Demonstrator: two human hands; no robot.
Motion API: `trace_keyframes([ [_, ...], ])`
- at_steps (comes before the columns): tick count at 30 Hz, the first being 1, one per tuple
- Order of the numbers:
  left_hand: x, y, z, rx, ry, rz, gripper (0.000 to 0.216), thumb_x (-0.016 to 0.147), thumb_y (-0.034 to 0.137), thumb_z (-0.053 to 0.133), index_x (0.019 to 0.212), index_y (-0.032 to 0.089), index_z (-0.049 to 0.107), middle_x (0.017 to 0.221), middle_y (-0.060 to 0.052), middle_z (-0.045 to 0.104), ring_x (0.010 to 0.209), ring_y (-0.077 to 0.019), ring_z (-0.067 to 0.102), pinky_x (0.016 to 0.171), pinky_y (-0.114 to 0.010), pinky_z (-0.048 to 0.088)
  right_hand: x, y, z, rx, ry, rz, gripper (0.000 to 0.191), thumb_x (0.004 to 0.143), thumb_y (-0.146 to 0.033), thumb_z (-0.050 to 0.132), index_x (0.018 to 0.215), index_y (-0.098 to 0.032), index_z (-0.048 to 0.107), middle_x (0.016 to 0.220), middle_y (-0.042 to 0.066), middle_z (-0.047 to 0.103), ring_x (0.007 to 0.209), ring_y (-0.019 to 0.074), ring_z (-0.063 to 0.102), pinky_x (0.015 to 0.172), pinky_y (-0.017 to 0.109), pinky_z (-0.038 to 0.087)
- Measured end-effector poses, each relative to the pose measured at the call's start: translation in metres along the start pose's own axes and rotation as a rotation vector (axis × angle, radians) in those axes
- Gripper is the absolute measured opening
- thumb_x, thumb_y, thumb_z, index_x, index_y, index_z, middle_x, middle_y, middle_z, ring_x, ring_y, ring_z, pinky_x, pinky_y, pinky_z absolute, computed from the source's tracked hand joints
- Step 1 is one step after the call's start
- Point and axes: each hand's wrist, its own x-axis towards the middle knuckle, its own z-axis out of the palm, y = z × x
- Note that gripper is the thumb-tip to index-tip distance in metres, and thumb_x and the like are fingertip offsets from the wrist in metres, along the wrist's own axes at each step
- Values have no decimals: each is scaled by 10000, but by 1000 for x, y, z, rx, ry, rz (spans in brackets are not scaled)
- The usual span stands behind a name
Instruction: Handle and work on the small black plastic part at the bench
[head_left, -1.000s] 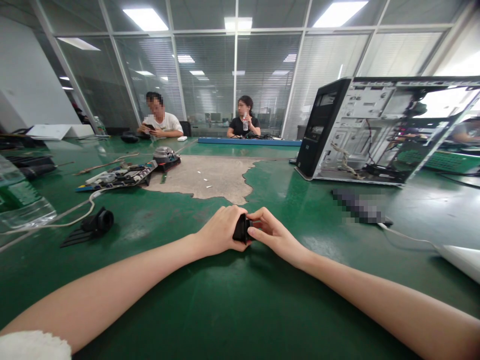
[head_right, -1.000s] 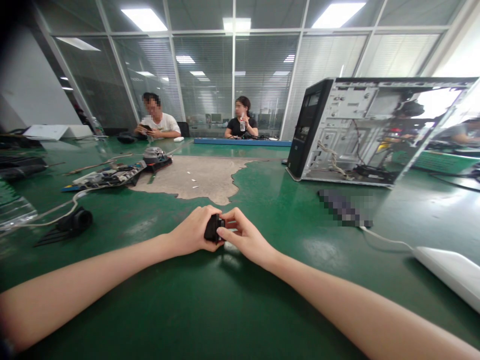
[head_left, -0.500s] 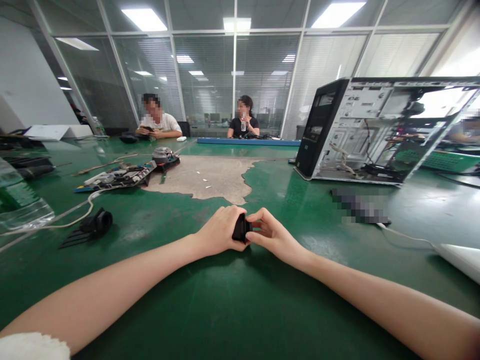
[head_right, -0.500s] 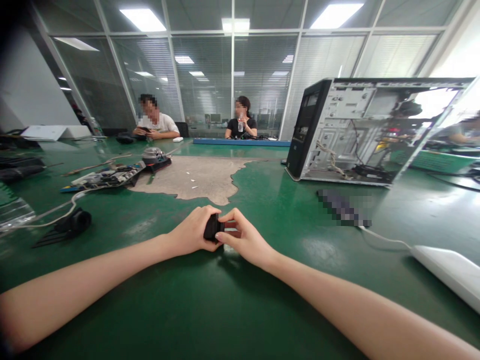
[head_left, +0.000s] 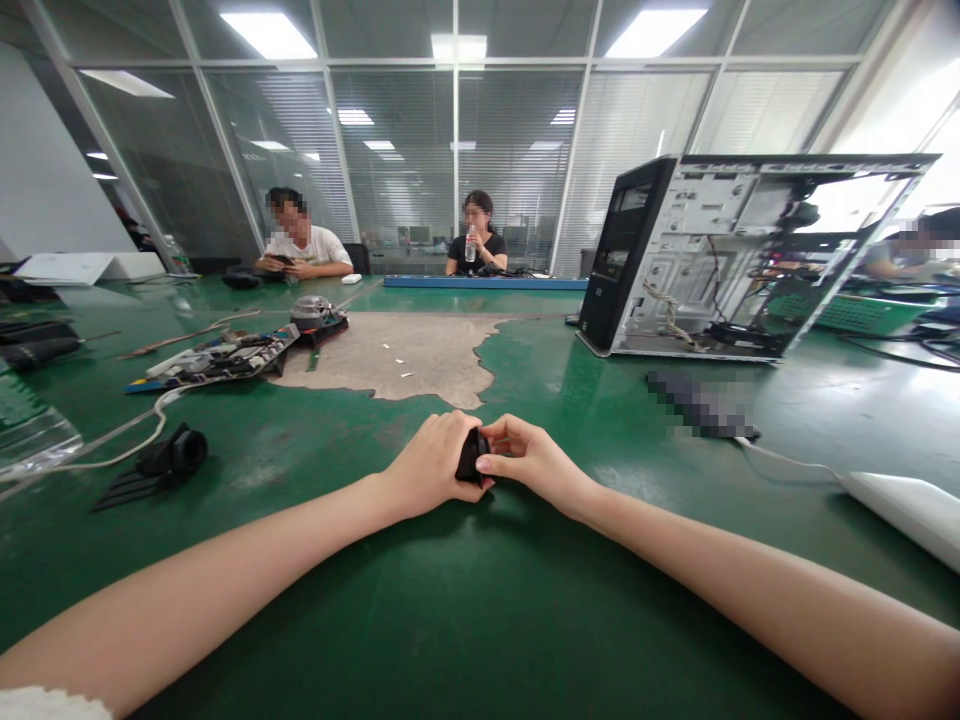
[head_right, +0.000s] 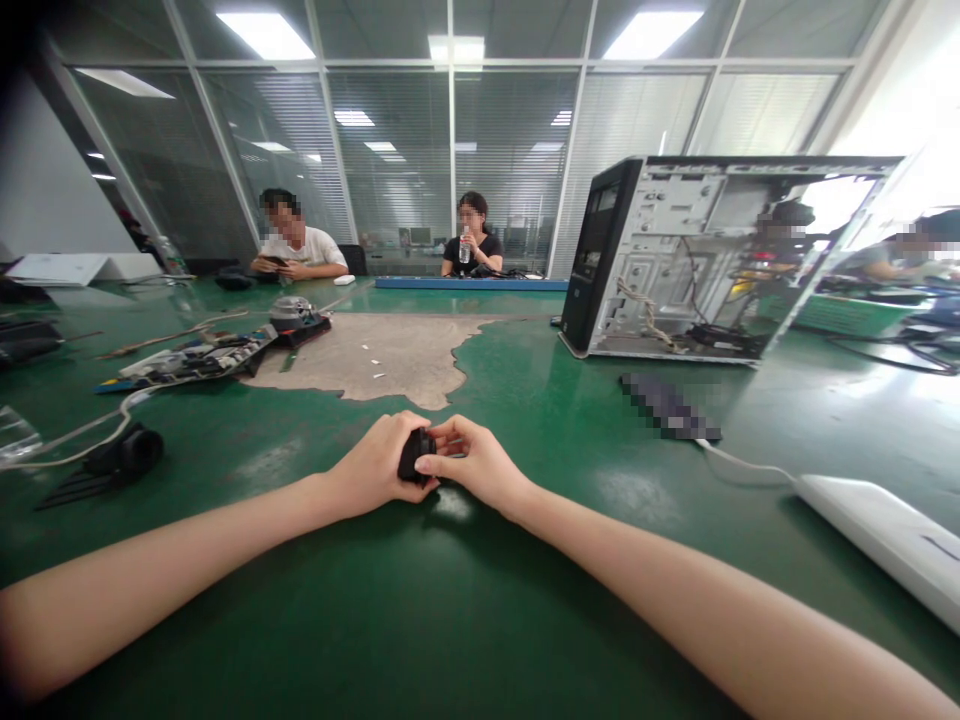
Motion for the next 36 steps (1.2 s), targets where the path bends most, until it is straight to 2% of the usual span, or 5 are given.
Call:
trace_keyframes([
  [4, 0, -1, 1, -13, 8, 24, 488, 633, 337, 632, 1026, 152, 410, 927, -78, 538, 826, -243, 531, 729, -365, 403, 0, 0, 1, 10, -7, 4, 364, 591, -337, 736, 830, -172, 516, 776, -7, 586, 662, 129, 580, 654, 304, 480],
  [13, -2, -6, 1, 9, -1, 46, 525, 584, 317, 664, 1012, 164, 401, 959, -75, 534, 837, -245, 531, 730, -366, 400, -13, -2, 8, -208, 17, -191, 243, 693, -279, 661, 861, -205, 501, 926, 11, 520, 923, 162, 527, 805, 321, 484],
  [22, -2, -6, 2, 1, 10, 38, 524, 613, 377, 645, 1020, 153, 403, 942, -76, 542, 850, -248, 534, 741, -365, 396, -6, 0, 4, -87, 4, -27, 203, 759, -316, 584, 868, -193, 464, 883, 11, 541, 836, 155, 553, 730, 316, 468],
  [30, -2, -6, 1, 10, 7, 33, 527, 602, 346, 649, 1030, 166, 399, 946, -70, 550, 832, -245, 543, 726, -361, 403, -10, -2, 4, -3, -99, -61, 233, 746, -280, 616, 861, -213, 424, 914, -3, 516, 853, 142, 559, 713, 294, 484],
  [36, -3, -6, 1, -3, 18, 51, 534, 606, 348, 652, 1033, 154, 398, 974, -86, 546, 871, -254, 540, 750, -374, 404, -9, -1, 6, 12, -83, -65, 201, 790, -345, 554, 857, -212, 418, 808, -22, 521, 704, 108, 554, 651, 272, 470],
])
